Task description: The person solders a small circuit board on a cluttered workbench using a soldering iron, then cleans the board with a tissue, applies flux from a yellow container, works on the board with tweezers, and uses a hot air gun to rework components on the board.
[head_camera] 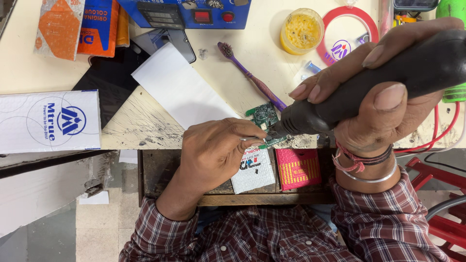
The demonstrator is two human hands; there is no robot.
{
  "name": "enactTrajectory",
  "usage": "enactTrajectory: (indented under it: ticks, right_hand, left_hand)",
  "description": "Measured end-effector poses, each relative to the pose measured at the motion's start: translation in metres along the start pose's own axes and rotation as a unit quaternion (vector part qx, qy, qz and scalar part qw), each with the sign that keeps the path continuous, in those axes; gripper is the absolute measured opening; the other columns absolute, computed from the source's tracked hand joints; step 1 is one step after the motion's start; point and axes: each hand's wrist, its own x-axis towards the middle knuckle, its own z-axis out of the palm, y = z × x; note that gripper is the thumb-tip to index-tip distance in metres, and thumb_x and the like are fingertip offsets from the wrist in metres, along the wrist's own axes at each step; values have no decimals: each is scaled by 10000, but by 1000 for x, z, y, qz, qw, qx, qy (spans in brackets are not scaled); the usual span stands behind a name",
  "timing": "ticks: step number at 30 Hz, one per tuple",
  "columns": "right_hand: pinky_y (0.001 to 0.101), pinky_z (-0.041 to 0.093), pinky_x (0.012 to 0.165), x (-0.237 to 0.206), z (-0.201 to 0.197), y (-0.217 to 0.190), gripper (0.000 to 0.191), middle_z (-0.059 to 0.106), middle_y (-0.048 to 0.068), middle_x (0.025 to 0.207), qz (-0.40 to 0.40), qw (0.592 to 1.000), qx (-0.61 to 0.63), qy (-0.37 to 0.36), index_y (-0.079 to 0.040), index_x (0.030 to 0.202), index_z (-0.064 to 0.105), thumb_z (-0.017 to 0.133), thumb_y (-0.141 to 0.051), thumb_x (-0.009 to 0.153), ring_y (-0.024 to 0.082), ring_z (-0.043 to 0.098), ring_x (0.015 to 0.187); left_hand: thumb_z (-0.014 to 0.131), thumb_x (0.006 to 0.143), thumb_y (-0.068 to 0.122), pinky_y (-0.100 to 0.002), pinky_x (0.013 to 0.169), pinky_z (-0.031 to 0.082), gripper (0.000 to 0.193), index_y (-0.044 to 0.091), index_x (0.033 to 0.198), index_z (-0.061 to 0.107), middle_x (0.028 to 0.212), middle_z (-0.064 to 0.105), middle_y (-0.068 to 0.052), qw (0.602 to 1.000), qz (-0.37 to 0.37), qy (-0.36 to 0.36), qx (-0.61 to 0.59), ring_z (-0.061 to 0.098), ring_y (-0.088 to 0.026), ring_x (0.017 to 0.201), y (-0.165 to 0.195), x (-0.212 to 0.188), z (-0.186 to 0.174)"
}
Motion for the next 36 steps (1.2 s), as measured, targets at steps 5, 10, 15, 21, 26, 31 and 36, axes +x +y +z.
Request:
enactTrajectory:
  ticks: [5, 10, 15, 21, 26, 31, 36]
  right_hand:
    - [429, 648, 697, -1, -2, 2, 435, 540, 146, 910, -9, 1000, 11, -6, -36, 1204, 378, 598, -407, 1152, 284, 742, 681]
    - [428, 649, 703, -3, -5, 4, 433, 589, 165, 838, -4, 1000, 12, -11, -41, 1215, 373, 591, -411, 1154, 291, 747, 674]
    - [422, 650, 710, -3, -5, 4, 443, 601, 174, 822, 2, 1000, 5, -13, -44, 1219, 376, 594, -425, 1157, 293, 753, 677]
    - [422, 641, 690, -4, -2, 2, 464, 595, 172, 802, 11, 1000, 7, 1, -40, 1208, 373, 603, -438, 1147, 289, 736, 652]
    - [422, 640, 681, -2, -1, 3, 470, 580, 166, 821, 1, 1000, 8, 4, -38, 1202, 371, 605, -442, 1143, 288, 737, 650]
    - [421, 637, 679, -2, 0, 3, 456, 569, 155, 850, 1, 1000, 15, 4, -40, 1206, 371, 603, -427, 1148, 286, 731, 652]
    - [420, 642, 693, -3, -1, 3, 428, 565, 142, 903, 4, 1000, 17, -3, -48, 1226, 369, 593, -407, 1163, 277, 736, 677]
  left_hand:
    - [762, 882, -59, -298, 681, 623, 188, 75, 1002, 707, 986, 776, -57, 1000, 0, -5, 4, 787, -175, 855, 0, 1, -1]
    - [729, 881, -90, -304, 691, 626, 210, 73, 1011, 696, 982, 775, -51, 1000, 0, -8, -1, 790, -179, 868, 0, 0, 0]
    - [664, 871, -147, -306, 710, 641, 255, 68, 1005, 686, 978, 770, -44, 1000, 4, -10, -7, 793, -183, 891, -2, -1, 0]
    - [647, 832, -162, -313, 703, 628, 299, 71, 1014, 688, 982, 769, -48, 1000, 5, -14, -9, 789, -187, 889, -1, 0, 0]
    - [643, 832, -165, -320, 713, 626, 320, 82, 1033, 676, 990, 766, -45, 1000, 5, -15, -14, 788, -186, 894, -1, 0, -1]
    - [636, 824, -167, -329, 730, 628, 330, 81, 1040, 665, 988, 760, -46, 1000, 8, -18, -15, 785, -196, 903, 0, 0, -2]
    - [646, 818, -158, -332, 729, 630, 296, 76, 998, 675, 985, 757, -55, 1000, 7, -21, -20, 781, -198, 889, 0, 1, -2]
